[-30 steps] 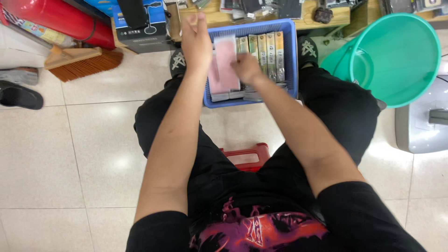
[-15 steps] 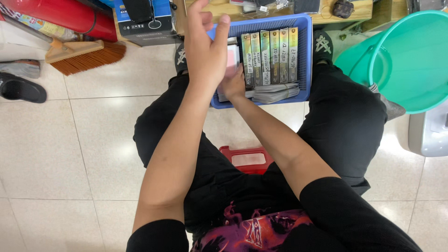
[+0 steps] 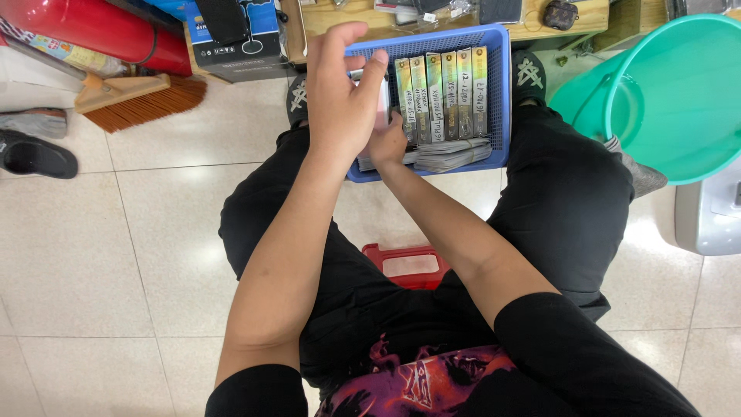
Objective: The person sits on a low stool and sorts through a blue basket of packaged screen protectors. They pick up black and orange packages, turn them over to view both sides, and place them back into the basket. They also handle a stack of white and pink packets, fanning them out before returning them to the basket.
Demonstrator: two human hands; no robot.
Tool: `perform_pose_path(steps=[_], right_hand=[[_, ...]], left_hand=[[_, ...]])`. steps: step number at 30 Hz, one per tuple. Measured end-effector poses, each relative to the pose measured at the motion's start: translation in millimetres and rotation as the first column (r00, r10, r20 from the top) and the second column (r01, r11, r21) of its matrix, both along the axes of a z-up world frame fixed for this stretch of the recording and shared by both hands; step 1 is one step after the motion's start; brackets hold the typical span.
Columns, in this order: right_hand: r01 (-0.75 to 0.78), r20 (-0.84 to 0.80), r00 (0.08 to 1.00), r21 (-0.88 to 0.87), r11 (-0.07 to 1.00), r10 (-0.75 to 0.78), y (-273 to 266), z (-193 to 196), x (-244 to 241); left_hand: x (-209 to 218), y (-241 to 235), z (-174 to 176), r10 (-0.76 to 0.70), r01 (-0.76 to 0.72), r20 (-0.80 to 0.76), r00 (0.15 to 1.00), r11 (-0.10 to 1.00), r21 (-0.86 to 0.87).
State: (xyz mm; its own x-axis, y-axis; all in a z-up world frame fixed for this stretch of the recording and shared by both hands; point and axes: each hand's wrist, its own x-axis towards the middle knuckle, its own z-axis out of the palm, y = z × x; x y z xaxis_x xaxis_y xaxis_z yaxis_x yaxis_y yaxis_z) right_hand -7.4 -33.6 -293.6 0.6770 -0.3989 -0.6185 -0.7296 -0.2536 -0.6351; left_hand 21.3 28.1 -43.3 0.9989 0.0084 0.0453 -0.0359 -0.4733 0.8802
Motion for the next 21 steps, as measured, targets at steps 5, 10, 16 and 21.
perform_pose_path(steps=[5,10,16,21], right_hand=[[-0.017,-0.024,1.000,-0.081,0.997,0.015,4,-19,5],[-0.115,-0.015,0.993,-0.064,0.991,0.114,2,-32,6],[-0.256,0.004,0.967,-0.052,0.965,0.256,-10,-23,12],[-0.201,0.489,0.872,0.406,0.891,-0.026,-60,33,26]], left_hand=[[-1,-1,2,0.001,-0.002,-0.008,1.000,1.000,-0.008],[0,0,2,-0.007,0.007,-0.007,1.000,1.000,-0.012],[11,3,-7,0.000,0.000,-0.015,1.000,1.000,-0.008],[35,6,-65,0.169,-0.174,0.041,0.985,0.966,0.193]])
